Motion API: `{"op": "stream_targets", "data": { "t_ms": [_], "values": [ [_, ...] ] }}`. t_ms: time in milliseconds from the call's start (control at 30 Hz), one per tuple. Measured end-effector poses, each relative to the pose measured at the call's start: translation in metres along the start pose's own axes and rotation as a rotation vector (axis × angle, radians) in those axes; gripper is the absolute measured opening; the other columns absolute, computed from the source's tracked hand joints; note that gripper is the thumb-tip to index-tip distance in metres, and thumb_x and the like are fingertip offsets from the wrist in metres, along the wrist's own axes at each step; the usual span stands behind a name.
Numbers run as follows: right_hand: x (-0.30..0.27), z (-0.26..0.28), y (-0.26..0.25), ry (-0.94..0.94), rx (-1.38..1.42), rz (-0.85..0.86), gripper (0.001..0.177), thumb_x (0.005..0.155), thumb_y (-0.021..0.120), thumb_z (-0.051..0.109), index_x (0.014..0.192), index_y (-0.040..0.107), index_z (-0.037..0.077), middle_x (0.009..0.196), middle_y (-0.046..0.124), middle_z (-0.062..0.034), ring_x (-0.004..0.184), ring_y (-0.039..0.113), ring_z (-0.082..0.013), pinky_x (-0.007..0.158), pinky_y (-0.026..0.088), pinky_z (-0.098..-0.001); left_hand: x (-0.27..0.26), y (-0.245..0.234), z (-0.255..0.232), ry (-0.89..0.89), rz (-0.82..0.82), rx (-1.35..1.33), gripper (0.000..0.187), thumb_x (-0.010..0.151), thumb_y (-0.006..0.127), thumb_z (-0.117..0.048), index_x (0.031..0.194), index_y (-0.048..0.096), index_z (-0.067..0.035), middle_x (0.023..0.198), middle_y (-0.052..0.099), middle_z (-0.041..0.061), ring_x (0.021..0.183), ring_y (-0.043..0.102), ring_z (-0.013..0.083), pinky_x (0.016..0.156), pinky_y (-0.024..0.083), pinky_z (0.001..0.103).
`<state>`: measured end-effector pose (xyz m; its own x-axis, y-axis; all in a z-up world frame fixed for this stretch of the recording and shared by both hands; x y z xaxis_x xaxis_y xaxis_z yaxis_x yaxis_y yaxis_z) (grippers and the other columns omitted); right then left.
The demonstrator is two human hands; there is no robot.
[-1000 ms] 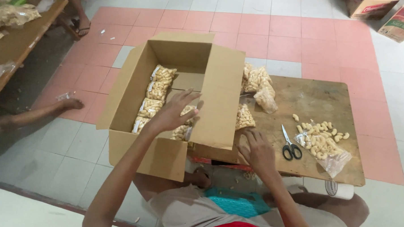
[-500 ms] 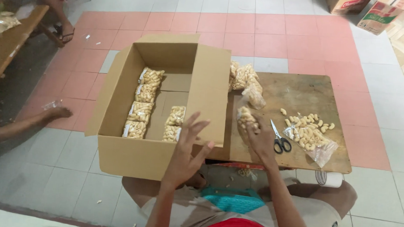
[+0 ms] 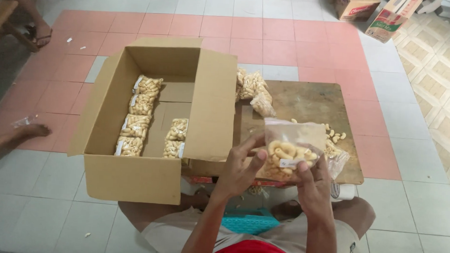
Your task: Packing small plastic bags of cashew nuts into a cardboard box on a production floor.
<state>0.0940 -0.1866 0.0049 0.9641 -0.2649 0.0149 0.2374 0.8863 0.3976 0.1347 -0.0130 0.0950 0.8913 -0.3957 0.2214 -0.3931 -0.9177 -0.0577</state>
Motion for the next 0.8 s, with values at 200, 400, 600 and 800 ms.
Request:
{"op": "stream_targets", "data": {
  "t_ms": [200, 400, 600, 800],
  "values": [
    [-0.012, 0.024, 0.039, -0.14, -0.273, 0.237, 0.069, 0.086, 0.075, 0.044, 0.14, 0.057, 0.004, 0.136, 0.064, -0.015, 0.127, 0.065, -0.0262, 0.087, 0.065, -0.0338, -0.002, -0.027, -0.014, 0.106, -0.281, -0.032, 0.029, 0.105, 0.063, -0.034, 0.106, 0.078, -0.009, 0.098, 0.079, 0.001, 0.088, 0.072, 0.0099, 0.069, 0.055, 0.025],
    [0.011, 0.044, 0.038, -0.243, -0.386, 0.207, 0.037, 0.097, 0.071, 0.03, 0.116, 0.073, -0.001, 0.108, 0.077, -0.0107, 0.104, 0.074, -0.0205, 0.09, 0.057, -0.0301, -0.009, -0.026, -0.036, 0.135, -0.159, 0.119, 0.027, 0.106, 0.058, -0.032, 0.108, 0.072, -0.009, 0.098, 0.081, 0.003, 0.096, 0.08, 0.016, 0.077, 0.062, 0.027],
    [0.015, 0.053, 0.037, -0.304, -0.494, 0.112, 0.024, 0.079, 0.091, 0.007, 0.1, 0.081, 0.003, 0.086, 0.078, -0.0089, 0.087, 0.069, -0.0109, 0.088, 0.056, -0.0302, -0.029, -0.042, -0.03, 0.279, -0.305, 0.107, 0.02, 0.104, 0.069, -0.024, 0.103, 0.076, -0.005, 0.075, 0.075, 0.012, 0.078, 0.076, 0.0209, 0.074, 0.063, 0.04],
    [0.004, 0.036, 0.038, -0.175, -0.869, 0.216, 0.025, 0.08, 0.087, 0.022, 0.097, 0.079, 0.005, 0.096, 0.082, -0.0052, 0.093, 0.075, -0.0159, 0.087, 0.057, -0.0285, -0.038, -0.033, -0.019, 0.236, -0.129, 0.298, 0.031, 0.113, 0.049, -0.035, 0.116, 0.067, -0.01, 0.094, 0.075, 0.001, 0.082, 0.074, 0.018, 0.076, 0.055, 0.033]
  ]
}}
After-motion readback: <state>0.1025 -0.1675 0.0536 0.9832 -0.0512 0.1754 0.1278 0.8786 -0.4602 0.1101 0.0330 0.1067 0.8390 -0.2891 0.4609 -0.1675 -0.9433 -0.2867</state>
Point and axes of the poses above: each hand's wrist, its own x-axis towards the middle knuckle, its own y-axis out of the palm, z = x × y, the point moved 10 cm from there along x, towards the middle knuckle
